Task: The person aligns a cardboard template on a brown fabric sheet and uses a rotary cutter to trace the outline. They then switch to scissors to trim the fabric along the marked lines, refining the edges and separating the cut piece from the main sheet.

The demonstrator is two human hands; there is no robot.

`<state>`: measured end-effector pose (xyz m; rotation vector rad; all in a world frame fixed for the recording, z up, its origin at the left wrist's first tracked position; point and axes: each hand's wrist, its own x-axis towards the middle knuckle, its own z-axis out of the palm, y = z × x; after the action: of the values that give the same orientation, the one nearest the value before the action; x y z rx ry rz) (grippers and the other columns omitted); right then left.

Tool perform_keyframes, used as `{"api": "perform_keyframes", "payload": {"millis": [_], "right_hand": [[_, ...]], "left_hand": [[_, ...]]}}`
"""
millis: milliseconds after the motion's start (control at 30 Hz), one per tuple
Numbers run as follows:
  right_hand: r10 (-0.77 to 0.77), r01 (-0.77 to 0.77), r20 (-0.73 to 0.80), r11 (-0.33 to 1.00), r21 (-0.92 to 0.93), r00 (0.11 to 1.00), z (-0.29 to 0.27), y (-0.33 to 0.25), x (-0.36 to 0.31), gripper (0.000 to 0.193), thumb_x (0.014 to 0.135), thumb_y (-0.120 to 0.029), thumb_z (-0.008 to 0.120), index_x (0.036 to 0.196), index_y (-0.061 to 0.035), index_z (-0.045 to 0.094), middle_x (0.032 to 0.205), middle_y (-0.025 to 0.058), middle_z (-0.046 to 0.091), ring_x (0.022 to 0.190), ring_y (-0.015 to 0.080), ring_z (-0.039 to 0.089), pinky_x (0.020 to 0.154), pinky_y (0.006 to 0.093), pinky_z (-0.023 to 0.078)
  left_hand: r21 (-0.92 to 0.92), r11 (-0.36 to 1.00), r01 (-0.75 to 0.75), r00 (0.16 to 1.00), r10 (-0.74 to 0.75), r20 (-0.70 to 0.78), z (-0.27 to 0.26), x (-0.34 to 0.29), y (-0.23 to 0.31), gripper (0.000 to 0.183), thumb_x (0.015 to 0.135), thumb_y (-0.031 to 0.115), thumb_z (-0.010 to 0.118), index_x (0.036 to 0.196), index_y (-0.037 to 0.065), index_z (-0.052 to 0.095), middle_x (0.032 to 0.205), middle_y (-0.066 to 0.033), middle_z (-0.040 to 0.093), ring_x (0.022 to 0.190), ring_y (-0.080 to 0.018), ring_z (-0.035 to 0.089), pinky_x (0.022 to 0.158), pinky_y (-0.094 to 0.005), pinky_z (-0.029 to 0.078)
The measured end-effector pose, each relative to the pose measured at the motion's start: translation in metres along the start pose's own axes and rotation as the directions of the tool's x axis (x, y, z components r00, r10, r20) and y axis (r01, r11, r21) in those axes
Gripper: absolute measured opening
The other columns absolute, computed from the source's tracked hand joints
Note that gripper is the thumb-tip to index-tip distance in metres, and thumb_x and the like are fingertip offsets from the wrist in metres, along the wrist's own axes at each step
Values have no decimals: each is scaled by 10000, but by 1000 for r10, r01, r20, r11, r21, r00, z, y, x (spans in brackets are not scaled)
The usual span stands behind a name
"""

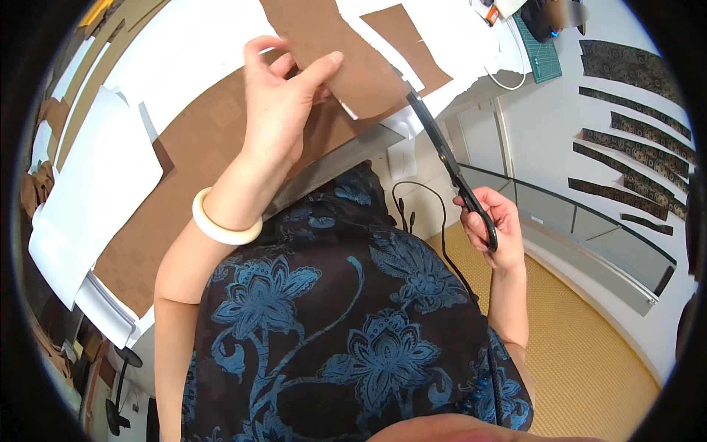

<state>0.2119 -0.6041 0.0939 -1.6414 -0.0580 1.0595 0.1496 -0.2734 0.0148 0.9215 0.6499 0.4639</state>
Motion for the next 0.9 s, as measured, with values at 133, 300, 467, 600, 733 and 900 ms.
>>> {"api": "perform_keyframes", "payload": {"millis": [133,300,467,600,733,900], "right_hand": [[-23,23,35,1000,16,999,0,3,0,268,953,-83,761,1171,34,659,742,-49,593,519,-12,424,453,162,286],[-96,91,50,990,108,994,-2,20,4,308,919,1,723,1211,63,647,777,-29,602,564,-7,463,479,154,311],[-209,206,40,976,64,977,10,33,22,343,904,27,744,1231,66,648,855,-7,629,662,20,536,567,159,401],[-248,244,52,967,73,967,26,30,45,396,874,17,789,1242,67,650,930,9,650,772,35,587,672,178,481],[-354,341,128,933,114,926,40,26,69,433,865,-28,820,1248,70,644,943,23,663,798,46,610,691,188,497],[-419,365,207,895,255,884,57,25,92,518,847,-115,870,1266,71,627,1150,97,714,881,61,642,771,197,541]], "left_hand": [[-93,981,171,951,-139,275,-5,20,3,719,880,-9,803,1503,42,448,1225,-142,690,1051,-190,709,921,-323,595],[-63,998,0,957,18,290,0,15,5,974,826,-113,799,1640,30,284,1457,-187,561,1246,-252,651,1076,-354,562],[79,937,-340,897,298,328,1,8,31,919,840,-63,809,1629,62,355,1554,-139,501,1365,-239,570,1143,-384,504],[191,803,-565,798,472,374,-2,4,61,938,829,-35,831,1632,55,355,1608,-138,454,1411,-229,525,1153,-376,485],[254,715,-651,746,541,388,-9,-2,88,939,833,-22,830,1635,51,346,1616,-136,448,1421,-232,522,1155,-369,487],[269,666,-695,703,553,447,-23,-9,118,1046,850,20,826,1667,-42,174,1706,-178,276,1554,-241,316,1276,-367,249]]}}
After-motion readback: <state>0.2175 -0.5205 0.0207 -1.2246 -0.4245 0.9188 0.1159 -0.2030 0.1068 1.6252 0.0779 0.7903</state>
